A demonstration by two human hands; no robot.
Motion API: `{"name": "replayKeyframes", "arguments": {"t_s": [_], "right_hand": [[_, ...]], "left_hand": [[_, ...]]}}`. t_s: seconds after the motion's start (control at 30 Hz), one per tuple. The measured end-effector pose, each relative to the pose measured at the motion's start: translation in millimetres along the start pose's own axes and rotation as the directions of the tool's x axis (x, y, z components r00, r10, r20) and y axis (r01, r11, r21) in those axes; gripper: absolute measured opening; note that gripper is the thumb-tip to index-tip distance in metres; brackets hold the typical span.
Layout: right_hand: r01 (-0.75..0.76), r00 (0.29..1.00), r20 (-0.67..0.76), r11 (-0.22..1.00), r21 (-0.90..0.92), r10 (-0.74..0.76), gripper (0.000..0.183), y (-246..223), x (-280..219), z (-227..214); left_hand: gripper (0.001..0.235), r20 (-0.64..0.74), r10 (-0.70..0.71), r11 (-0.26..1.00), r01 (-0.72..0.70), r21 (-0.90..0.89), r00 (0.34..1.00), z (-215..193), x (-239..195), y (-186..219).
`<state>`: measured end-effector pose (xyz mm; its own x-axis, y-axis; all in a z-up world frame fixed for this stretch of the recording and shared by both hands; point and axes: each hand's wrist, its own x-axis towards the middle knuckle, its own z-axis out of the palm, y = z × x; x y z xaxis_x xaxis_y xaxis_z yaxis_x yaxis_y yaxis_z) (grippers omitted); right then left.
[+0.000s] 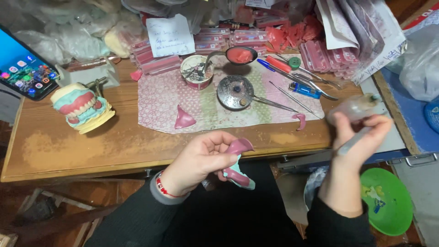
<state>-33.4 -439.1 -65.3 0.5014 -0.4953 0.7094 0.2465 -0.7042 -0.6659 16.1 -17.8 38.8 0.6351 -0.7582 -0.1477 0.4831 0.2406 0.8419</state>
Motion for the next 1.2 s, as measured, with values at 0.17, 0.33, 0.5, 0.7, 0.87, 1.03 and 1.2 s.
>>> {"name": "replayKeyframes", "arguments": {"t_s": [0.17,0.33,0.5,0.7,0.87,1.03,1.2], "right_hand": [[-0.093,0.995,0.063,0.946,0.310,0.077,0.056,48.7,13.0,-16.2],[-0.060,0.997,0.061,0.965,0.254,0.046,0.063,9.5,14.2,-15.3],[0.125,0.982,-0.187,0.860,0.494,-0.036,0.047,-123.0,-7.8,22.0],[-0.357,0.911,0.413,0.472,0.806,-0.015,0.037,-198.8,-54.6,62.1],[-0.591,0.792,0.611,0.250,0.767,0.001,0.022,-222.6,-56.9,74.7],[-0.217,0.866,0.439,0.612,0.760,-0.238,0.023,-217.2,-62.5,81.0],[0.181,0.847,0.296,0.762,0.622,-0.442,0.030,-219.2,-63.8,89.2]], "left_hand": [[0.021,-0.033,0.010,0.999,-0.011,-0.038,0.999,5.1,7.9,-2.6],[0.016,-0.100,0.054,0.995,-0.061,-0.078,0.994,7.1,8.4,-3.7],[0.016,-0.117,0.064,0.975,-0.087,-0.203,0.991,7.9,8.3,-7.4],[0.015,-0.159,0.128,0.956,-0.164,-0.244,0.979,12.2,13.1,-16.9],[0.013,-0.185,0.145,0.951,-0.189,-0.246,0.972,11.6,4.6,-15.9],[0.013,-0.158,0.191,0.938,-0.228,-0.261,0.969,9.9,0.2,-15.1],[0.014,-0.150,0.197,0.939,-0.230,-0.256,0.969,10.2,-0.2,-16.8]]}}
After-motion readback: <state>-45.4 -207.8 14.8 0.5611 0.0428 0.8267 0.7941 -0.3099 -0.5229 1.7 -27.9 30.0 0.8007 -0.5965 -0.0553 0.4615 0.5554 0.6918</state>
